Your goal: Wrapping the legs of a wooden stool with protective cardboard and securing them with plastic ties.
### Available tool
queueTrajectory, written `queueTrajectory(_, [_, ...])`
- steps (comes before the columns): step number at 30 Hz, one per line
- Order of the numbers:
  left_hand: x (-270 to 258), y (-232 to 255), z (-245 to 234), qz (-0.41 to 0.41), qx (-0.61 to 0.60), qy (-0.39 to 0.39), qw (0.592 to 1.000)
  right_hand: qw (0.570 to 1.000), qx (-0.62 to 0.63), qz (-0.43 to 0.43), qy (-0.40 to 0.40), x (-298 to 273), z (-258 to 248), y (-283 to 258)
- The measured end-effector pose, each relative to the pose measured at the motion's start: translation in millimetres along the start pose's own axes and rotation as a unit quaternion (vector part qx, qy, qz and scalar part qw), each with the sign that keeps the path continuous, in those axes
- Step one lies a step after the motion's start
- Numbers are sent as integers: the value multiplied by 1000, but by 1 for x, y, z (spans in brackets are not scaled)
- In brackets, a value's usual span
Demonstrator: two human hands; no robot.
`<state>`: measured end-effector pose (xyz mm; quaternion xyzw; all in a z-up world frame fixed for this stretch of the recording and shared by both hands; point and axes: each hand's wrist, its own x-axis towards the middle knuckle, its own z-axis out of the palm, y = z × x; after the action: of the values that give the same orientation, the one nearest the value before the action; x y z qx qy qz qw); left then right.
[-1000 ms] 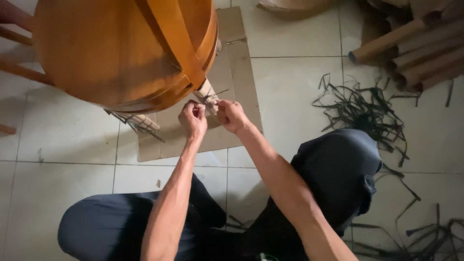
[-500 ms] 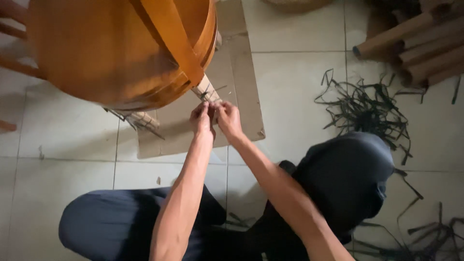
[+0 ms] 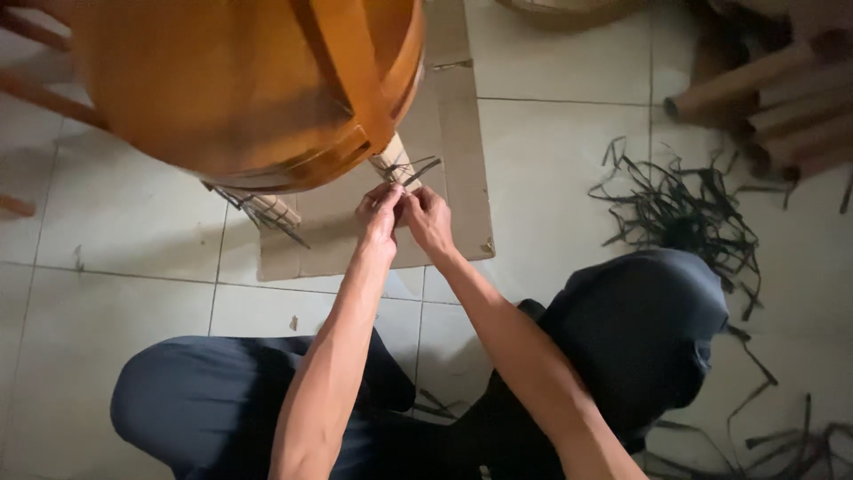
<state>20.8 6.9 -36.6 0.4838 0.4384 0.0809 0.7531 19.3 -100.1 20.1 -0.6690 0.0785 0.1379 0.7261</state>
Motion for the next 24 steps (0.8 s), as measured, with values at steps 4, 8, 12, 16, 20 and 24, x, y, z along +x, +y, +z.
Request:
queueTrajectory(4, [-19,7,4,47,28,8,998,983,-118,-134,33,-11,-3,-17])
queueTrajectory(8, [-23,1,6,124,10,9,992,972,-99,-211,38,-4,-4,-6])
queueTrajectory(12, [-20,-1,4,119,35,5,992,970,-109,-215,34,7,-4,4])
queueTrajectory(16, [-18,2,1,103,70,9,992,955,-157,-249,39,4,-1,-12])
queueTrajectory(20, [-35,14,2,121,44,5,992,934,-194,-296,50,1,3,-17])
queueTrajectory(24, [-55,31,-3,107,1,-33,994,942,-169,-286,52,2,5,-13])
